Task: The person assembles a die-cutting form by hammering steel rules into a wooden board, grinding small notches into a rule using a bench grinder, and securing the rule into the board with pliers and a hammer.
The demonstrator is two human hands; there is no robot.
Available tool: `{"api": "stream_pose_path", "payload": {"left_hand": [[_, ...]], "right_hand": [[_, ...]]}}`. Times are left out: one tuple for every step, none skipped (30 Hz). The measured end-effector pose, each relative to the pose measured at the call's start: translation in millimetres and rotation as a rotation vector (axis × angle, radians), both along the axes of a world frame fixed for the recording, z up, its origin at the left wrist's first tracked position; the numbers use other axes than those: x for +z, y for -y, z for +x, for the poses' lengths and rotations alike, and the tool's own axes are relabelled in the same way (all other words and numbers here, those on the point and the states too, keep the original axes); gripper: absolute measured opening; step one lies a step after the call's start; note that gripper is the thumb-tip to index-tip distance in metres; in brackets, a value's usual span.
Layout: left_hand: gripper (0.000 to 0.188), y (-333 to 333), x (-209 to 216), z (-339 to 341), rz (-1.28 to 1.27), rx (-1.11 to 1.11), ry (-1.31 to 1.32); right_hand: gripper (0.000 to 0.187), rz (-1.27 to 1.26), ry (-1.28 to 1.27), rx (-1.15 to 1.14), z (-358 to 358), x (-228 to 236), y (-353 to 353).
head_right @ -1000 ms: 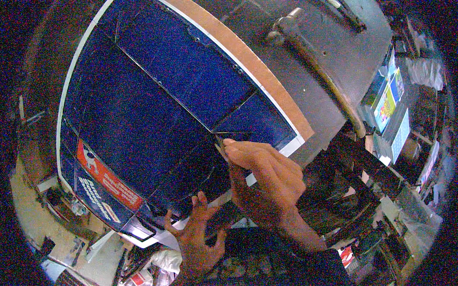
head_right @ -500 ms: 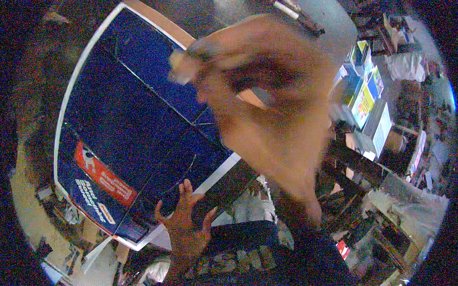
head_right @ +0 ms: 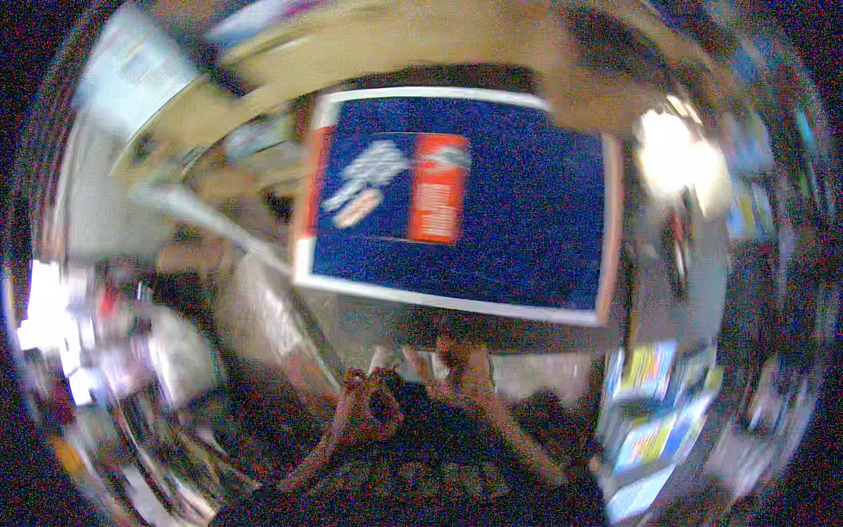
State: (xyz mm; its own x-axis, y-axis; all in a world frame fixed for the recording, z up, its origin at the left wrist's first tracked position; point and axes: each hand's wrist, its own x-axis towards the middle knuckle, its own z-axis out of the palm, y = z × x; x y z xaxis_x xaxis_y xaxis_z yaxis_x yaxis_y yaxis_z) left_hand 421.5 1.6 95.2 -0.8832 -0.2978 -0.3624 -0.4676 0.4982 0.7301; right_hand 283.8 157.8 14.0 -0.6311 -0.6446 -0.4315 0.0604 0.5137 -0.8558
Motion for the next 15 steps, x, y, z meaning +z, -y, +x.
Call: {"api": "stream_pose_path", "payload": {"left_hand": [[0.05,-1.5,14.1,20.8,-0.002,0.048,0.055],[0.05,-2.4,23.2,43.0,-0.058,0.184,0.041],[0.053,0.2,12.1,69.0,-0.175,0.209,-0.006],[0.055,-0.2,5.6,96.1,-0.262,0.285,-0.018],[0.058,-1.3,3.8,108.8,-0.354,0.336,-0.035],[0.058,-1.7,7.6,116.2,-0.371,0.467,-0.038],[0.055,1.2,15.5,130.0,-0.341,0.524,-0.062],[0.053,3.3,25.0,146.3,-0.308,0.565,-0.094],[0.041,2.9,32.4,161.1,-0.385,0.655,-0.135],[0.041,7.7,38.4,176.8,-0.409,0.742,-0.14],[0.037,12.5,45.5,195.4,-0.394,0.843,-0.225],[0.032,19.7,56.3,220.6,-0.379,0.928,-0.304],[0.028,30.9,70.2,246.1,-0.292,1.03,-0.383],[0.028,42.3,87.3,270.3,-0.303,1.089,-0.381],[0.03,56.0,103.7,295.3,-0.4,1.057,-0.403]], "right_hand": [[0.022,-0.058,-0.008,0.136,32.8,-19.1,0.3],[0.021,-0.135,-0.022,0.266,61.1,-36.0,2.8],[0.02,-0.197,-0.046,0.388,82.2,-59.7,3.0],[0.019,-0.268,-0.078,0.509,100.0,-80.0,4.0],[0.018,-0.316,-0.111,0.619,102.3,-89.8,9.4],[0.018,-0.323,-0.14,0.724,94.9,-93.5,14.7],[0.017,-0.264,-0.131,0.867,94.2,-70.9,35.3],[0.017,-0.215,-0.124,1.013,91.9,-44.6,57.7],[0.015,-0.17,-0.083,0.997,88.4,-11.1,87.2],[0.013,-0.118,-0.052,0.958,89.5,26.3,121.4],[0.013,-0.201,-0.133,1.012,98.0,75.4,159.6],[0.014,-0.285,-0.198,1.051,116.4,125.7,200.8],[0.018,-0.679,-0.297,1.065,132.7,159.0,244.7],[0.05,-0.957,-0.359,0.987,147.4,182.8,283.7],[0.05,-1.087,-0.46,0.896,155.6,205.7,312.5]]}}
